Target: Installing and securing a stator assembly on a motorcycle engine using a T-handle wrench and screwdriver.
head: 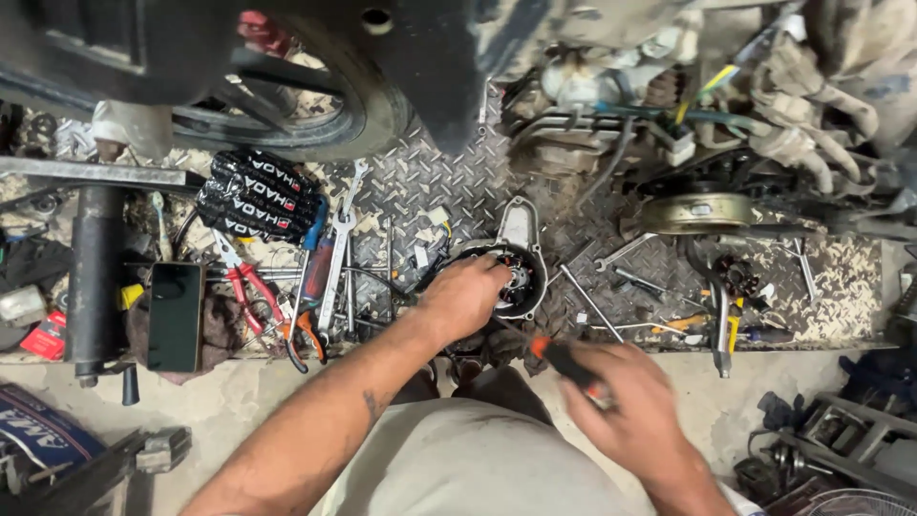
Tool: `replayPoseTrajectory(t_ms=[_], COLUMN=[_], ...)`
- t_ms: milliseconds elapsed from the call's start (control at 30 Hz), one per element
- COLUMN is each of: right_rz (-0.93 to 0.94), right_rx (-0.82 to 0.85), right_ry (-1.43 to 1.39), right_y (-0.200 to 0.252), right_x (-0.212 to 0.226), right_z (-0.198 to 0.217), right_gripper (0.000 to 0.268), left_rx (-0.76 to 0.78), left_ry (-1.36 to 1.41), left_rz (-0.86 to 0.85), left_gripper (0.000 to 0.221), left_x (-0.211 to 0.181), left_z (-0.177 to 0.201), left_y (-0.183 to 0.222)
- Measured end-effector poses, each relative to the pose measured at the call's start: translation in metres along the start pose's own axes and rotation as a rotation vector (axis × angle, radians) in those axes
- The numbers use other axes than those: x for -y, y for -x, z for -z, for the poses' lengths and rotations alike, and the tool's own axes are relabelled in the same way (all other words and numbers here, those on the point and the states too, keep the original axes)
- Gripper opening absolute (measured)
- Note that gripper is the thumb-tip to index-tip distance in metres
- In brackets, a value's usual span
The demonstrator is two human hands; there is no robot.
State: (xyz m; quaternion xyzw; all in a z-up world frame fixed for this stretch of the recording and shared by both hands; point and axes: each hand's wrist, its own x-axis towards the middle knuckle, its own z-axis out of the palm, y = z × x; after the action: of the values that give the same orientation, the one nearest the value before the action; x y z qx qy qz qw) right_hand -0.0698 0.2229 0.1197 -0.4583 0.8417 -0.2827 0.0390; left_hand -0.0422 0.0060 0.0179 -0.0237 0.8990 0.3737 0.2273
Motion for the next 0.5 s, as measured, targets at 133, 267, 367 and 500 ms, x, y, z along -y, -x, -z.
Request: replayPoseTrajectory(t_ms=[133, 267, 367, 500], right_rz=[-0.244, -0.847, -1.012, -1.099], right_rx=[-0.223, -0.449, -0.486, -0.457], right_ry=[0.081, -0.154, -0.338, -0.552], right_y=[0.071, 0.117, 0.137, 0.136], right_x=[-0.038, -0.081, -0.104, -0.106], right_z=[0.027, 0.016, 0.0, -0.006], right_gripper=[0.039, 0.026, 0.023, 0.02], left_rx=[0.117, 0.206, 0.3, 0.332], left_ry=[-0.114, -0.369, -0.442, -0.477], left_rz=[-0.007, 0.002, 0.062, 0.084], left_gripper=[0.065, 0.06, 0.071, 0.061], left_x=[-0.009, -0.009, -0.023, -0.029], left_z=[0.0, -0.013, -0.004, -0.001], left_y=[-0.041, -0.067, -0.067, -0.07])
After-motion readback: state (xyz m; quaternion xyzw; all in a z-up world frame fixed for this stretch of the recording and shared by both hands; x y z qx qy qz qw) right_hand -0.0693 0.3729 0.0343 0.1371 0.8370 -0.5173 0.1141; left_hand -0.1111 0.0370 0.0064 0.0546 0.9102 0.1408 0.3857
